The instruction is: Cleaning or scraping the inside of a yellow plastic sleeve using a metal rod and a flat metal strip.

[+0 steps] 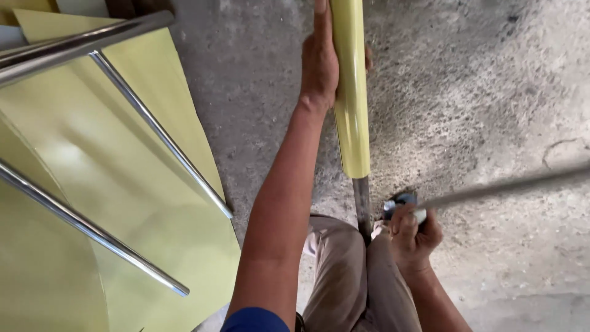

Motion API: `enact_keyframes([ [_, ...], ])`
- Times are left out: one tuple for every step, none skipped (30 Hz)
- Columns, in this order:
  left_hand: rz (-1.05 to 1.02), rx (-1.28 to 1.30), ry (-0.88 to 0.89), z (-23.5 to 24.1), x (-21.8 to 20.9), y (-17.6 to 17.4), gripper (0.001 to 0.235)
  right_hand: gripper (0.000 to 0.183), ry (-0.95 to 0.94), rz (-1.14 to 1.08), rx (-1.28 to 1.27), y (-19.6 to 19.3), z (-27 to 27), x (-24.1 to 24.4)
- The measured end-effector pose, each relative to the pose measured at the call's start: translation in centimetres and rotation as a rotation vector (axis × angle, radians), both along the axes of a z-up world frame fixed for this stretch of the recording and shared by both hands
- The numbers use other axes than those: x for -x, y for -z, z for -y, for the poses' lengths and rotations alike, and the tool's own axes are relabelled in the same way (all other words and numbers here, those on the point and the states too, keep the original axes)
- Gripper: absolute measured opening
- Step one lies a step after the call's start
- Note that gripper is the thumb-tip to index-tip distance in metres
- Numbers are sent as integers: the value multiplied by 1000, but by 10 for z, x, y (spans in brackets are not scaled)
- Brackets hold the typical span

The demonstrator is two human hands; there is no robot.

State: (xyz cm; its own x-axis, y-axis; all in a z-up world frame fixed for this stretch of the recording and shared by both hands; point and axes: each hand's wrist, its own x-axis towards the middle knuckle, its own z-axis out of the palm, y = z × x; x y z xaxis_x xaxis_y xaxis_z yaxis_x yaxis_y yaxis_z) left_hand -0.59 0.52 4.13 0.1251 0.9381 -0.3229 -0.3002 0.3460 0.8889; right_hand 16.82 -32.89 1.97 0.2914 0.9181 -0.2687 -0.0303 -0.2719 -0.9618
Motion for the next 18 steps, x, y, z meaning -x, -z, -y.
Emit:
enact_keyframes([
  [-25, -34, -37, -2, -2, 4, 96, 23, 29, -150, -248, 2, 1, 4],
  [-26, -31, -34, 1, -3, 5, 96, 23, 32, -150, -244, 29, 18, 4],
  [-42, -31, -81, 3, -3, 4, 95, 21, 33, -241, -321, 55, 33, 5],
  [-58, -32, -127, 6, -3, 2, 93, 25, 34, -332, -398, 80, 48, 5],
  [-59, -55, -118, 1, -4, -4, 93, 25, 41, -333, -422, 66, 34, 12],
  [-10, -41, -144, -4, -5, -9, 90, 24, -80, 108, -90, 51, 20, 19],
  [33, 0, -181, -1, -7, -13, 87, 27, -211, 539, 276, 29, 16, 21],
  [27, 5, -184, -1, -6, -14, 87, 27, -216, 533, 280, 21, 9, 21],
  [61, 54, -196, 7, -7, -13, 86, 28, -137, 392, 172, 12, 10, 20],
  [95, 104, -208, 13, -8, -13, 85, 29, -57, 251, 63, 3, 10, 19],
  [89, 94, -209, 7, -5, -12, 85, 29, -57, 244, 54, 13, 4, 21],
  [69, 85, -203, -1, -2, -12, 86, 31, 31, 150, -103, 21, -4, 23],
  [64, 87, -193, 0, -3, -12, 87, 34, 119, 71, -250, 25, -2, 22],
  [72, 88, -190, 13, -5, -5, 87, 34, 121, 80, -250, 20, -4, 23],
  [12, 45, -193, 11, -4, 1, 86, 34, -71, 371, 81, 26, -24, 29],
  [-49, 1, -197, 6, -3, 7, 85, 36, -260, 655, 422, 32, -45, 35],
  [-55, -4, -202, 7, -3, 2, 85, 36, -264, 650, 415, 10, -55, 35],
  [-37, 17, -209, 7, -3, 0, 83, 37, -199, 693, 402, -11, -66, 35],
])
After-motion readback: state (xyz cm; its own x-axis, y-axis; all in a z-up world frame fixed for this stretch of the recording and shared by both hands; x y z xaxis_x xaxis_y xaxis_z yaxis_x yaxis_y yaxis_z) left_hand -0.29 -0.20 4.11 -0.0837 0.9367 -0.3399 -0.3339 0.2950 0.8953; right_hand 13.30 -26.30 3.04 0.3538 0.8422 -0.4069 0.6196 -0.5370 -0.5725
